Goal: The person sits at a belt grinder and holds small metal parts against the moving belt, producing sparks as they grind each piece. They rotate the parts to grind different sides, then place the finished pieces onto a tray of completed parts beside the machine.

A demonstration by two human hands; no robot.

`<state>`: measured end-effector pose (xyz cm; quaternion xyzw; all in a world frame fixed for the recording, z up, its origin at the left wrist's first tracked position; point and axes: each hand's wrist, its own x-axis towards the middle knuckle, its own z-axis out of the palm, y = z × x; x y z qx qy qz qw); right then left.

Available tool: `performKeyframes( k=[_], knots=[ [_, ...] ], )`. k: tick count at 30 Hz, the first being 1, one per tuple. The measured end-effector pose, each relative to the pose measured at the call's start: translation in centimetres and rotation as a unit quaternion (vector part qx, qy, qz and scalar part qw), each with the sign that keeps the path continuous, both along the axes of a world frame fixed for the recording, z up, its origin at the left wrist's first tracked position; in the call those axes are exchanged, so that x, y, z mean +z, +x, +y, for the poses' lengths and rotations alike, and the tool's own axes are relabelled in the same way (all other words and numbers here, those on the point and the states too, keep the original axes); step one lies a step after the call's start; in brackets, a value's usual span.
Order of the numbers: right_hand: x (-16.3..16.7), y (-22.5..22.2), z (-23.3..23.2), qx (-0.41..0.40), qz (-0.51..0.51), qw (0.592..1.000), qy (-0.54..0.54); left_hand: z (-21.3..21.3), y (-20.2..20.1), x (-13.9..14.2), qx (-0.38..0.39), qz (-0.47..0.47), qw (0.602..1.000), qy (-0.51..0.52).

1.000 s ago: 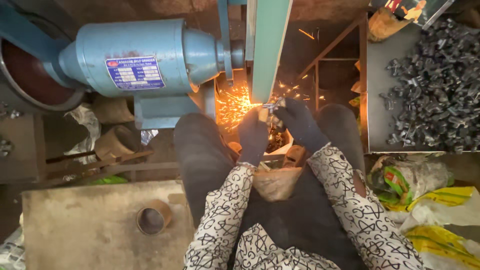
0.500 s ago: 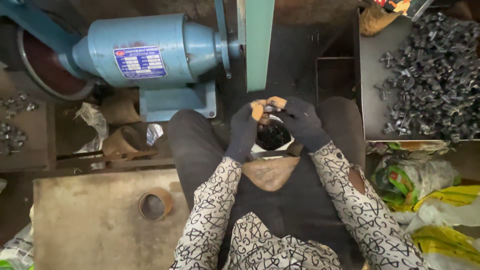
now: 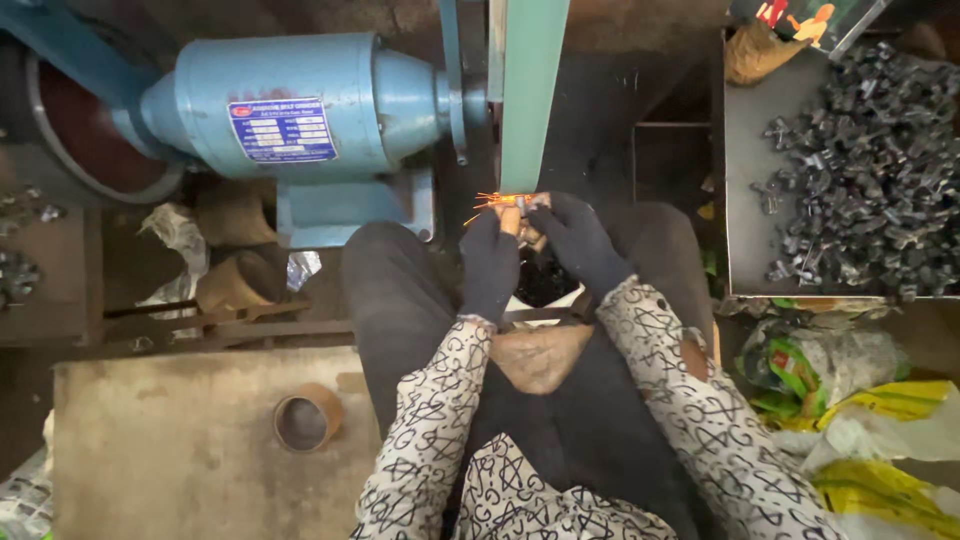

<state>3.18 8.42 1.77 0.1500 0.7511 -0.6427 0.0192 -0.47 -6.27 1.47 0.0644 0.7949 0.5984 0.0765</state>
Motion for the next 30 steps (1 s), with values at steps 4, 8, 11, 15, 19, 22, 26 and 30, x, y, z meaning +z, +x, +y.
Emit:
performKeyframes(
  k=[4, 8, 11, 15, 19, 22, 26, 30],
  knots=[
    [-0.8, -0.3, 0.1, -0.014, 0.041, 0.997, 0.063, 0.3, -0.7, -1.9, 0.011, 0.07, 0.995, -0.069],
    [0.3, 0.4, 0.8, -0.062, -0.009, 0.997, -0.049, 0.3, -0.2, -3.0, -0.047, 0.0, 0.997, 0.06],
    [1.2, 0.1, 0.5, -0.121, -0.018, 0.991, -0.058, 1.4, 0.1, -3.9, -0.011, 0.006, 0.999, 0.03],
    [1.9, 0.7, 0.8, -0.082, 0.028, 0.996, -0.008, 2.3, -0.6, -4.6, -0.006, 0.148, 0.986, -0.079],
    [3.4, 2.9, 8.3, 0.057, 0.088, 0.963, 0.249, 0.7, -0.1, -3.6, -0.176, 0.005, 0.984, -0.035],
    [4.5, 2.6, 18.1, -0.168, 0.09, 0.847, 0.497, 0.6, 1.2, -2.6, -0.322, -0.064, 0.936, -0.129],
    [4.1, 2.7, 25.2, -0.175, 0.001, 0.753, 0.635, 1.5, 1.9, -2.5, -0.393, -0.077, 0.886, -0.234],
    [2.5, 2.8, 25.7, -0.102, -0.041, 0.762, 0.638, 2.5, 1.9, -2.8, -0.354, 0.001, 0.925, -0.139]
  ],
)
